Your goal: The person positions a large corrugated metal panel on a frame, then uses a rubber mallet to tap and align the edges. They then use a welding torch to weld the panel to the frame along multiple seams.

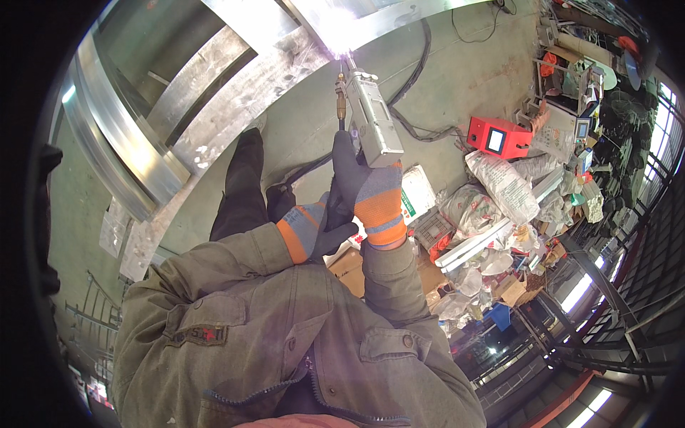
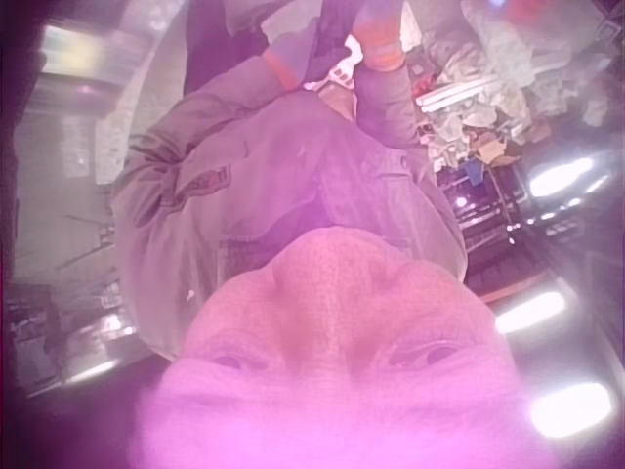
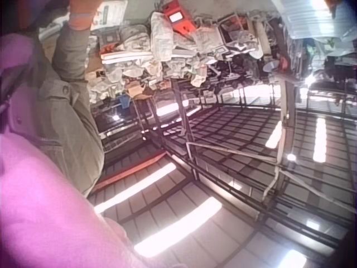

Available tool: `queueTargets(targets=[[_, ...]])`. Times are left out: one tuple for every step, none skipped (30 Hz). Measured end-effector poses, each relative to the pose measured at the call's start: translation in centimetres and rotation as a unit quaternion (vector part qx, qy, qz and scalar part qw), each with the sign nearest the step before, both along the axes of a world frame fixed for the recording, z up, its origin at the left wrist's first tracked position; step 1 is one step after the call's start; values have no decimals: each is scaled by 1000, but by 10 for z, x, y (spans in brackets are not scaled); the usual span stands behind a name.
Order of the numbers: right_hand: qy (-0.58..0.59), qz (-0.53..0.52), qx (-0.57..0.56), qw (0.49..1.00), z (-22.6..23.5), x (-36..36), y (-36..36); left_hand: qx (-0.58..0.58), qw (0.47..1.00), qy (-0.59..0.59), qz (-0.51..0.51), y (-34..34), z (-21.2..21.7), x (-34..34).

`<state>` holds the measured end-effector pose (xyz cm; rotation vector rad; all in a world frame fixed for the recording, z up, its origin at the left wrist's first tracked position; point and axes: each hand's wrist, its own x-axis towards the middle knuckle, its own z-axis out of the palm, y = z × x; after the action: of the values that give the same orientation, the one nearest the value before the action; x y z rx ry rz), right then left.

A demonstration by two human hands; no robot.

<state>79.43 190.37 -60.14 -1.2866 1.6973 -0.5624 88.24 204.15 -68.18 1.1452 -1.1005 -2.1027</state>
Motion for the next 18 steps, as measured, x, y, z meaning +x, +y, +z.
queueTargets(targets=[[2, 0, 4, 1000, 0, -1, 1, 10, 1000, 1, -9, 0, 1, 1], [3, 0, 7, 1000, 0, -1, 1, 7, 1000, -5, -7, 0, 2, 2], [4, 2, 0, 1000, -1, -2, 2, 6, 1000, -1, 3, 0, 3, 2], [4, 5, -7, 1000, -2, -3, 2, 10, 1000, 6, 8, 0, 3, 2], [3, 7, -13, 1000, -3, -3, 3, 3, 1000, -1, 3, 0, 4, 3], [6, 6, -17, 1000, -4, -4, 3, 2, 1000, -5, -7, 0, 4, 3], [8, 4, -20, 1000, -4, -4, 4, 0, 1000, -8, -17, 0, 4, 3], [10, 2, -22, 1000, -5, -5, 5, 2, 1000, -6, -12, 0, 5, 3], [12, 0, -12, 1000, -5, -5, 6, 4, 1000, -4, -7, 0, 5, 4], [15, -3, -2, 1000, -5, -6, 7, 12, 1000, 0, -6, 0, 6, 4], [16, -6, 9, 1000, -5, -6, 7, 7, 1000, -7, -8, 0, 7, 4], [20, -3, 8, 1000, -4, -6, 8, 7, 1000, -12, -15, 0, 7, 5], [23, -1, 8, 1000, -3, -7, 8, 12, 1000, -9, -17, 0, 8, 5], [21, 4, 4, 1000, -3, -7, 9, 10, 999, -19, -24, -1, 8, 5], [25, 3, 7, 1000, -2, -7, 9, 12, 999, -19, -26, -1, 9, 5], [25, 5, 7, 1000, -2, -7, 9, 17, 1000, -10, -24, -1, 9, 5], [23, 8, 8, 1000, -1, -7, 9, 15, 999, -19, -30, -1, 9, 5], [25, 8, 1, 1000, -1, -7, 10, 16, 999, -18, -30, 0, 9, 5]])
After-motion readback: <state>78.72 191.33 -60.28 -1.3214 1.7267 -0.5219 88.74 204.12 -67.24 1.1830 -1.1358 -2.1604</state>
